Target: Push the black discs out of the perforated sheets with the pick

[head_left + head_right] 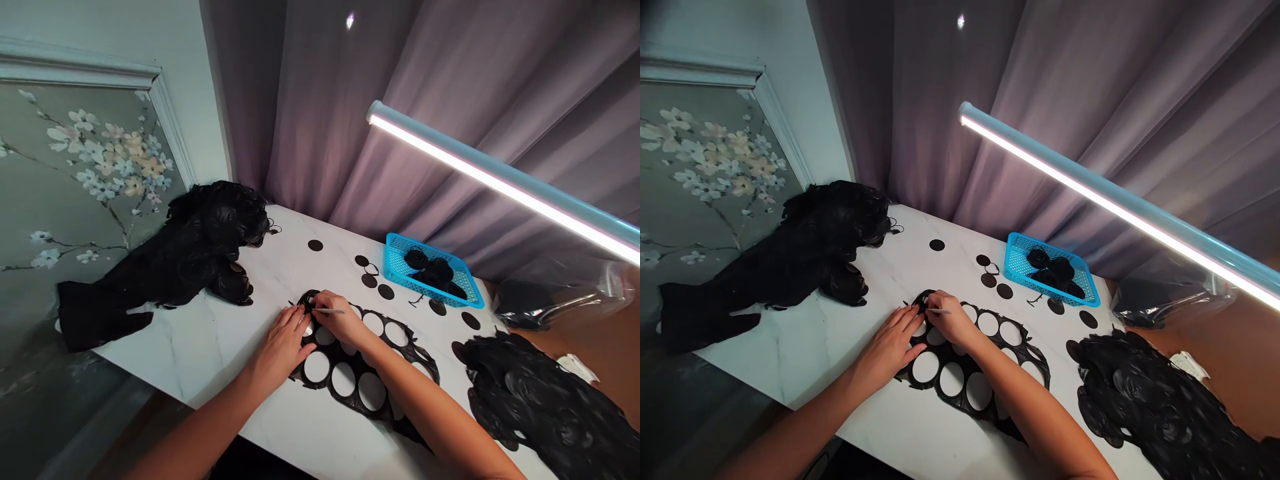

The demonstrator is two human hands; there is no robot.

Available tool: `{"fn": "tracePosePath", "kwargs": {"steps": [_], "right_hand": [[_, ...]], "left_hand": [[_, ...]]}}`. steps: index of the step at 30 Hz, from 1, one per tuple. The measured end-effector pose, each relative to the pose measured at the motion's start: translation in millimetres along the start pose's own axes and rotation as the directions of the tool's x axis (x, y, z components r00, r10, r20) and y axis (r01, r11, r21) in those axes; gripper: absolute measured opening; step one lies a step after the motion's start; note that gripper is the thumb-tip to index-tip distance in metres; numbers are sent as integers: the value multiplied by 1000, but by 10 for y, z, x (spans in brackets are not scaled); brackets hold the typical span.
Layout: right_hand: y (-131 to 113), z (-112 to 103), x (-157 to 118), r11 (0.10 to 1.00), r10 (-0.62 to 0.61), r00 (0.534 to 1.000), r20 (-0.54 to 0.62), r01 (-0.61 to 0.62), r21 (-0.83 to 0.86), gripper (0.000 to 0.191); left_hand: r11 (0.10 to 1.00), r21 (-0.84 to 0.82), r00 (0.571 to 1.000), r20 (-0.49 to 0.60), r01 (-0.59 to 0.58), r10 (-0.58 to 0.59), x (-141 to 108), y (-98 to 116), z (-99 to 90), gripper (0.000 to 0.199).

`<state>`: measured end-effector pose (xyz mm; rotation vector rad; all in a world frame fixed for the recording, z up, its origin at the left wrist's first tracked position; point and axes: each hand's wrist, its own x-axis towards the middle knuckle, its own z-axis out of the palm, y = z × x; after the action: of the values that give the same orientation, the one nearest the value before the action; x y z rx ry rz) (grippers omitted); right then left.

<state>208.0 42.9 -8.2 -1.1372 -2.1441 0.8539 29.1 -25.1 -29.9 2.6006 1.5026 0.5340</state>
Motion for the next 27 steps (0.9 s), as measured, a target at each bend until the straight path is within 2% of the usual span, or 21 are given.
{"fn": "tracePosePath", "kwargs": {"steps": [3,8,12,17,22,27], "right_hand": [[-1,4,-8,1000,7,1000,-8,-7,5,15],[38,-31,-16,971,140,990,9,-139,194,16],[46,-31,-13,969,137,990,45,-143,202,18],[37,-12,-3,990,89,996,33,-92,111,17],[-57,-3,-16,997,45,999,19,-43,-66,19],[-203,143,-105,966,-34,998,55,47,-253,16]], "left_hand": [[1000,-15,1000,2,-3,3,-2,-8,6,48],[998,-58,1000,-25,-14,12,-8,-8,-10,45],[999,-51,1000,-16,-12,11,-7,1,-25,47],[999,-39,1000,-1,-19,19,-5,2,-30,48],[999,-48,1000,3,-17,18,-9,-3,-13,48],[997,-79,1000,4,-10,10,-15,-18,4,42]]}}
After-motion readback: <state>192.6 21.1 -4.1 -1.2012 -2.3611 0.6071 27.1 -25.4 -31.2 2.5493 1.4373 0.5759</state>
